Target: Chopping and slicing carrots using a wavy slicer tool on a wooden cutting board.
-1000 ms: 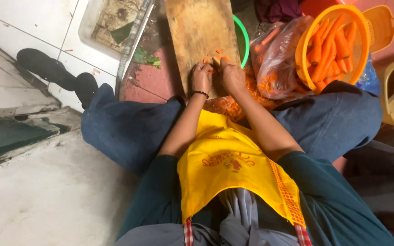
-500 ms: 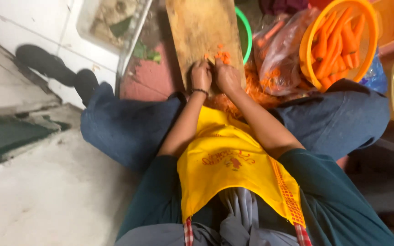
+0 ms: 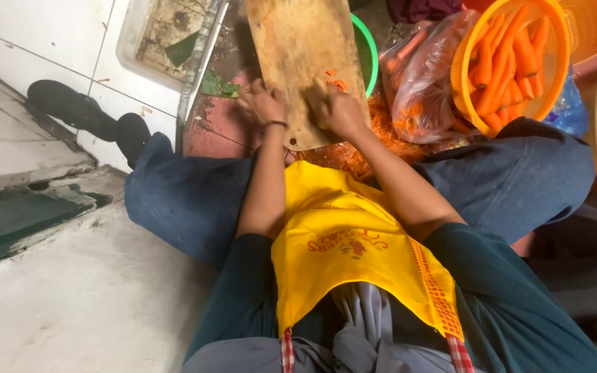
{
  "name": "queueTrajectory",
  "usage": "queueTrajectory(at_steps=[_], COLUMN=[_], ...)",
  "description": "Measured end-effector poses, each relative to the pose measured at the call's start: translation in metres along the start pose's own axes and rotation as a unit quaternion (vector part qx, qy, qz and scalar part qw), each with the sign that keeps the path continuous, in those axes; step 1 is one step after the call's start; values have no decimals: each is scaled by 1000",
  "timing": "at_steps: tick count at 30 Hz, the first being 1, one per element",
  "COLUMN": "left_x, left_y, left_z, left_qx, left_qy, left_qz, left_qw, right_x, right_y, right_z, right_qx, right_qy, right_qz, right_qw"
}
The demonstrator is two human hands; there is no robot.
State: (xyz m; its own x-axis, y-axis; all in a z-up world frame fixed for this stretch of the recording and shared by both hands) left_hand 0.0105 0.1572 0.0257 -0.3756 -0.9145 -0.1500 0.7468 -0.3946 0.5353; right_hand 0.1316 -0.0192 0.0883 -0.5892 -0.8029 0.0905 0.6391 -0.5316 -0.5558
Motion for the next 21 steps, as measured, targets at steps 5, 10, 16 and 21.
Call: queueTrajectory(at_steps=[5,10,16,21], left_x=[-32,-36,-34,-29], left_y=[-49,-103,-81,-93], left_z=[-53,-123,-89,-85], left_qx=[72,20,-34,-59], left_qy=[-130,-265,-229,-277], left_qz=[114,125,111,80], left_qw=[982,956,966,956], right_x=[-20,-30,-44,-44], right_y=[0,24,45,37], right_z=[-27,-13,13,12], right_qx=[-58,-34,-5,7], right_qy=[-16,36,66,64], right_qz=[41,-30,-39,-22], right_qw=[997,998,997,998])
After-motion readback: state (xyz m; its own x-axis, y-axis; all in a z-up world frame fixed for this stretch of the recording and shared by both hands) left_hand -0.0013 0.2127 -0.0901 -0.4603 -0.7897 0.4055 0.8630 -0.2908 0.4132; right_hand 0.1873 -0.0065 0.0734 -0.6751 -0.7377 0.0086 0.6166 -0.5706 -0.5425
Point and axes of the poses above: each hand's wrist, its own x-axis away from the middle knuckle, its own z-axis out of the back of the hand, y = z × x, the point moved 7 cm from there along -x, towards the middle knuckle, and after that the axes turned 3 degrees about -y, right-handed, at the moved point
